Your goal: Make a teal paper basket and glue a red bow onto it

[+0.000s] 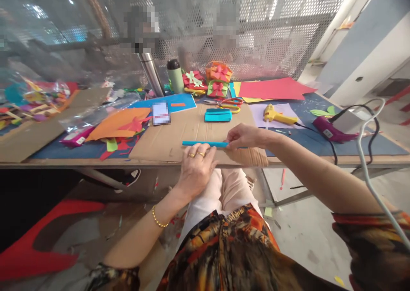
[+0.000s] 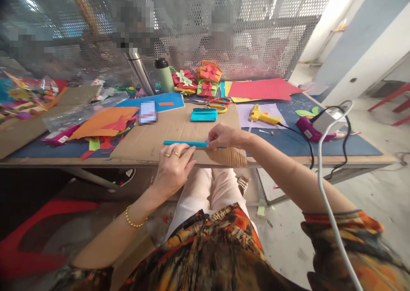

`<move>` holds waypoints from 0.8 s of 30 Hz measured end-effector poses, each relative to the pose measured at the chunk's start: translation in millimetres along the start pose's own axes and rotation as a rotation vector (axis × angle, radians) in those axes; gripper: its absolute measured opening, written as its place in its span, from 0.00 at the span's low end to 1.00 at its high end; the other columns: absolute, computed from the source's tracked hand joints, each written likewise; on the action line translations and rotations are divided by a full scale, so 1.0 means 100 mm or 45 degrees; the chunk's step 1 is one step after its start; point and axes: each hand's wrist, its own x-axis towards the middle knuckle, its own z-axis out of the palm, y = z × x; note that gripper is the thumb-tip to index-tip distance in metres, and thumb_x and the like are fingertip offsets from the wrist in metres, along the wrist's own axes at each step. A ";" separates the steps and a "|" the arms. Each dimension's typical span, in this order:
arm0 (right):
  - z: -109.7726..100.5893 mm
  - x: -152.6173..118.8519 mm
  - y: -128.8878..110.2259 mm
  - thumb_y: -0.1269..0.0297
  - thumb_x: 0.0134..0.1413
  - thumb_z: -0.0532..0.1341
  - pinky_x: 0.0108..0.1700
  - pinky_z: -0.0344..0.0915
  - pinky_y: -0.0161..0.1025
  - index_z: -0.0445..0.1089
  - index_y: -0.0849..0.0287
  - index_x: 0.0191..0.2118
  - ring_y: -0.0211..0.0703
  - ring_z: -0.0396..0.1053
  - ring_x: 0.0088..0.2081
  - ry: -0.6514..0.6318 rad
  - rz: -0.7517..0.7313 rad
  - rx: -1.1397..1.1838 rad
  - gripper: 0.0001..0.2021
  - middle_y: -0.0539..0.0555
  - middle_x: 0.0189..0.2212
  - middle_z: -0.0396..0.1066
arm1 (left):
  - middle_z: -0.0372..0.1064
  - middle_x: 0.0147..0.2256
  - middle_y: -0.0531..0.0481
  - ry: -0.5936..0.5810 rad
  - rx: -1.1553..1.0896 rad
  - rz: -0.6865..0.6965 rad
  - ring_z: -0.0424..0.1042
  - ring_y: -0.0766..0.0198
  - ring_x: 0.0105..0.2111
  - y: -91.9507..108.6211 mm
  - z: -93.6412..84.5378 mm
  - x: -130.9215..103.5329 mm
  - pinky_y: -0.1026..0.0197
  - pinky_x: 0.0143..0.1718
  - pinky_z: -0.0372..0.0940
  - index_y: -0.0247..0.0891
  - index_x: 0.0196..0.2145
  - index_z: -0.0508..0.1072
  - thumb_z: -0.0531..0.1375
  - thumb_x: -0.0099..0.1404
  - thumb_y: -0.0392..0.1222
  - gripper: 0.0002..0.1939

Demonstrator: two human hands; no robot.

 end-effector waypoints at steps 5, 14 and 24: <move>0.01 0.08 -0.05 0.63 0.44 0.69 0.28 0.59 0.38 0.76 0.54 0.23 0.39 0.66 0.25 -0.032 0.056 -0.176 0.04 0.49 0.21 0.74 | 0.80 0.52 0.33 -0.085 0.026 0.052 0.73 0.43 0.54 0.03 0.14 0.11 0.42 0.55 0.61 0.32 0.59 0.79 0.60 0.77 0.43 0.19; 0.08 -0.41 -0.18 0.62 0.69 0.61 0.42 0.58 0.45 0.78 0.56 0.39 0.50 0.72 0.40 0.685 -0.159 -0.947 0.09 0.59 0.38 0.79 | 0.81 0.53 0.36 -0.168 -0.019 0.017 0.72 0.42 0.56 -0.02 0.23 0.09 0.40 0.59 0.55 0.37 0.60 0.79 0.55 0.80 0.53 0.23; 0.84 -0.88 0.18 0.47 0.78 0.51 0.59 0.60 0.50 0.71 0.65 0.58 0.54 0.71 0.51 0.878 -0.506 -1.371 0.25 0.64 0.50 0.78 | 0.79 0.51 0.40 -0.073 0.276 0.170 0.72 0.47 0.53 -0.01 0.24 0.06 0.44 0.57 0.58 0.42 0.63 0.77 0.47 0.80 0.64 0.32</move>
